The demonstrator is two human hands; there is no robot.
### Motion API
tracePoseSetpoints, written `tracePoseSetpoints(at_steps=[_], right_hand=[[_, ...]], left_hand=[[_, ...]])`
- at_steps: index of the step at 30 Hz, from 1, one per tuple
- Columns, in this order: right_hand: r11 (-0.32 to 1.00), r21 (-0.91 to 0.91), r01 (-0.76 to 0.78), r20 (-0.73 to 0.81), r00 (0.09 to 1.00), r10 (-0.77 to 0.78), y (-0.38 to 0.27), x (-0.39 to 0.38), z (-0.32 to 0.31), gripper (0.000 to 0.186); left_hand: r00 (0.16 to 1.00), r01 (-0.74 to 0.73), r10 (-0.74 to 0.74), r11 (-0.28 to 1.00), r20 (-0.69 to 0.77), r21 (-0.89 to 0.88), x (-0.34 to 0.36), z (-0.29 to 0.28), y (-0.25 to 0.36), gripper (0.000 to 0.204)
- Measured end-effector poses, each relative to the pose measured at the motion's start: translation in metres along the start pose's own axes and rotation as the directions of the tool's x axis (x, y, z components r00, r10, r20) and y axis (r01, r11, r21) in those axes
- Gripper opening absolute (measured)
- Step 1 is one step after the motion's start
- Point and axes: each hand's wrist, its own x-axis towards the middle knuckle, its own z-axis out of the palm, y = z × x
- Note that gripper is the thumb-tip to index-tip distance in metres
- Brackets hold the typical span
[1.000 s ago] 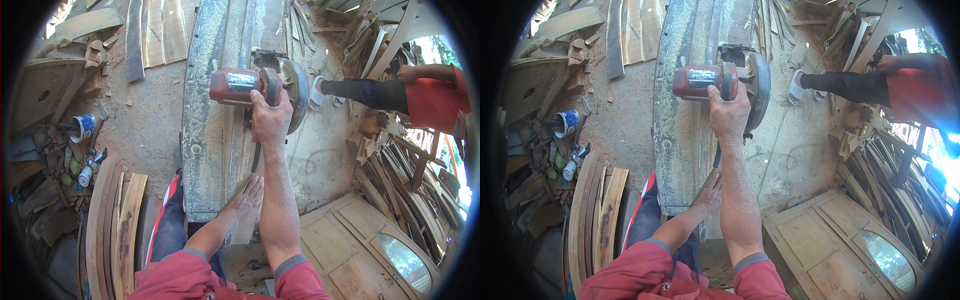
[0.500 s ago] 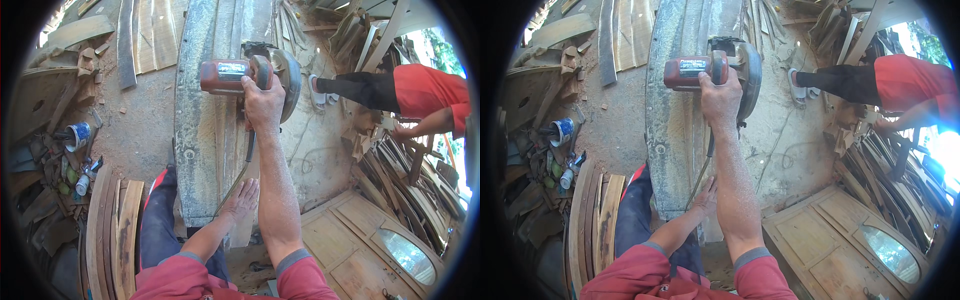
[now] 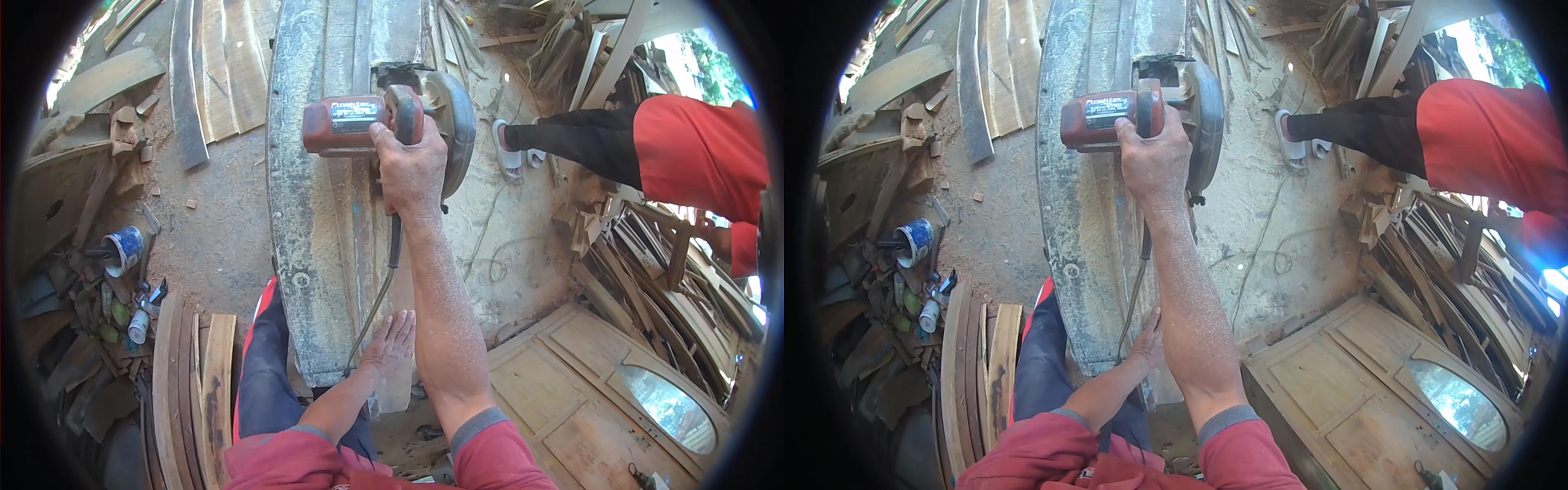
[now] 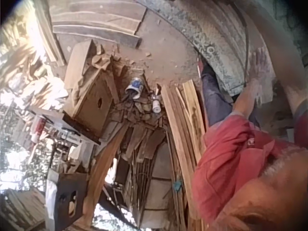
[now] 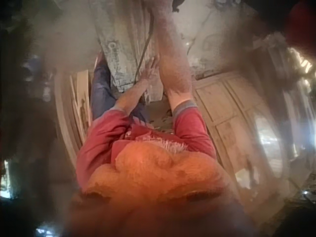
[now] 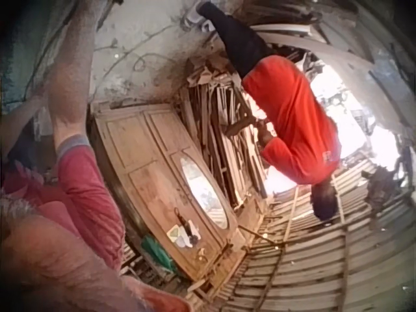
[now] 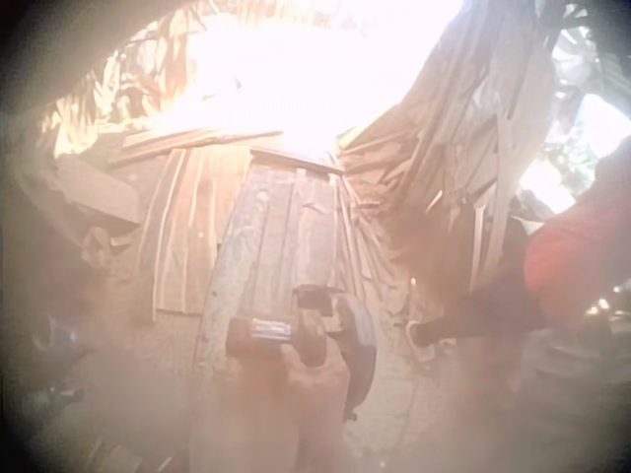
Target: The person cuts a piece of wood using a circular saw, moves the cut piece aside, and then aligns several thin wooden planks on a workbench.
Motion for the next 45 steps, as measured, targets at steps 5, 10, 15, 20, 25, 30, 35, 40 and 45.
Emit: tracePoseSetpoints(at_steps=[5,10,15,20,25,30,35,40,45], right_hand=[[0.998,-0.056,0.032,-0.005,0.999,-0.032,-0.004,0.014,-0.002,0.031],[0.997,-0.053,0.055,0.002,0.998,-0.055,-0.010,0.023,0.002,0.030],[0.998,-0.049,0.030,0.005,1.000,-0.030,-0.014,0.036,0.006,0.028],[0.997,-0.063,0.044,-0.007,0.999,-0.044,-0.012,0.053,0.009,0.028],[0.997,-0.021,0.076,-0.010,0.997,-0.076,-0.009,0.070,0.017,0.028],[0.995,0.021,0.094,0.007,0.996,-0.094,-0.003,0.085,0.021,0.024],[0.996,0.004,0.094,0.020,0.995,-0.094,-0.006,0.099,0.025,0.024],[0.990,0.035,0.139,0.020,0.990,-0.140,-0.008,0.110,0.028,0.022],[0.984,0.051,0.168,0.018,0.985,-0.169,-0.011,0.124,0.034,0.019]], left_hand=[[0.997,-0.036,0.044,0.991,0.060,-0.128,-0.004,-0.022,-0.016,0.067],[0.999,-0.014,0.024,0.975,0.044,-0.223,-0.006,-0.024,-0.022,0.067],[1.000,0.010,-0.005,0.925,0.015,-0.380,-0.006,-0.028,-0.024,0.066],[1.000,-0.010,0.013,0.944,0.007,-0.331,-0.007,-0.029,-0.025,0.064],[0.999,-0.003,-0.016,0.910,-0.042,-0.414,-0.007,-0.018,-0.017,0.064],[0.989,-0.008,-0.059,0.891,-0.133,-0.454,-0.006,-0.011,-0.014,0.064],[0.988,0.005,-0.075,0.887,-0.133,-0.461,-0.005,-0.009,-0.010,0.065],[0.977,0.011,-0.113,0.876,-0.183,-0.483,-0.004,-0.007,-0.010,0.059],[0.958,-0.011,-0.130,0.874,-0.255,-0.487,-0.005,-0.006,-0.013,0.052]])
